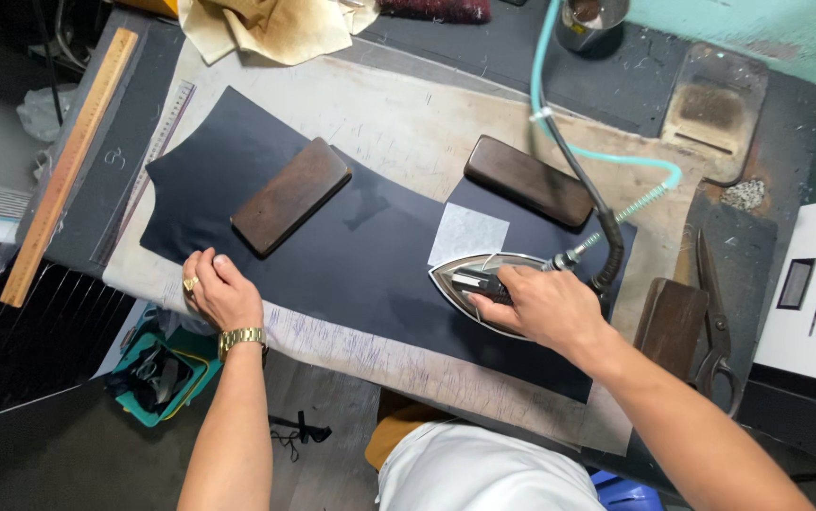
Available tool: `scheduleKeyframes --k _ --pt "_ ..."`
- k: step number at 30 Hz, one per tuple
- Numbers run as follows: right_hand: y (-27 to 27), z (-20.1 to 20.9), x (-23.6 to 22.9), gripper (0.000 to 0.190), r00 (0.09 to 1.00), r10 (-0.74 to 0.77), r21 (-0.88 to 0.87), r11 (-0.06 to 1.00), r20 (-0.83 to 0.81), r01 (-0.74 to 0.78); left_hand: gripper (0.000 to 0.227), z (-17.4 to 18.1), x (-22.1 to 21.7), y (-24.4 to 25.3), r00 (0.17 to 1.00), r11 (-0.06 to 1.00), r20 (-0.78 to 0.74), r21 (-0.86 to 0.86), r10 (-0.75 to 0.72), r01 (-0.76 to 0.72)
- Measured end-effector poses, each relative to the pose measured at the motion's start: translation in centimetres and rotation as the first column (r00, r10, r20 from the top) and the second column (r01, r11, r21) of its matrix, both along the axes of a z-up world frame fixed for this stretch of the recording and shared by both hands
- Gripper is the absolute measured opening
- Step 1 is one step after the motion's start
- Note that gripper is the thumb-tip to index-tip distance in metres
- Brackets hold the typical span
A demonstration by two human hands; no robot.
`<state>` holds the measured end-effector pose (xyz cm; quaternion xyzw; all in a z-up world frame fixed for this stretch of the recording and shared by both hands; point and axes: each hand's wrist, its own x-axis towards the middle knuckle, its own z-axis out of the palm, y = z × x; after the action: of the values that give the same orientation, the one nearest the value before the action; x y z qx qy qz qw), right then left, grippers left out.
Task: The person irons a piece of dark fabric, cuts it with shears along marked lines, and uses a ruler and pen to draw further guidelines.
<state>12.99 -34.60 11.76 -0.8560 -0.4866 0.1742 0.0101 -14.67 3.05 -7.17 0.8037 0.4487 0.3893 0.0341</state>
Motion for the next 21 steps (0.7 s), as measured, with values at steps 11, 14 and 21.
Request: scheduleKeyframes --k 11,14,21 --pt "4.8 1.4 -0.8 0.054 0.954 -0.088 0.013 0.995 -0.286 0.096 0.019 1.2 0.3 -0.7 1.000 1.000 -0.015 0.015 -0.016 0.016" --pt "7.1 1.3 -1.4 0.057 0.960 0.004 0.054 0.998 -0.280 0.012 0.019 0.9 0.4 -0.2 1.000 0.999 -0.003 0.041 -0.014 0.014" --pt "12.1 0.3 -3.1 0.053 0.976 0.143 0.172 0.979 -0.166 -0.114 0.022 0.4 0.1 -0.2 1.000 1.000 -0.016 0.016 -0.009 0.009"
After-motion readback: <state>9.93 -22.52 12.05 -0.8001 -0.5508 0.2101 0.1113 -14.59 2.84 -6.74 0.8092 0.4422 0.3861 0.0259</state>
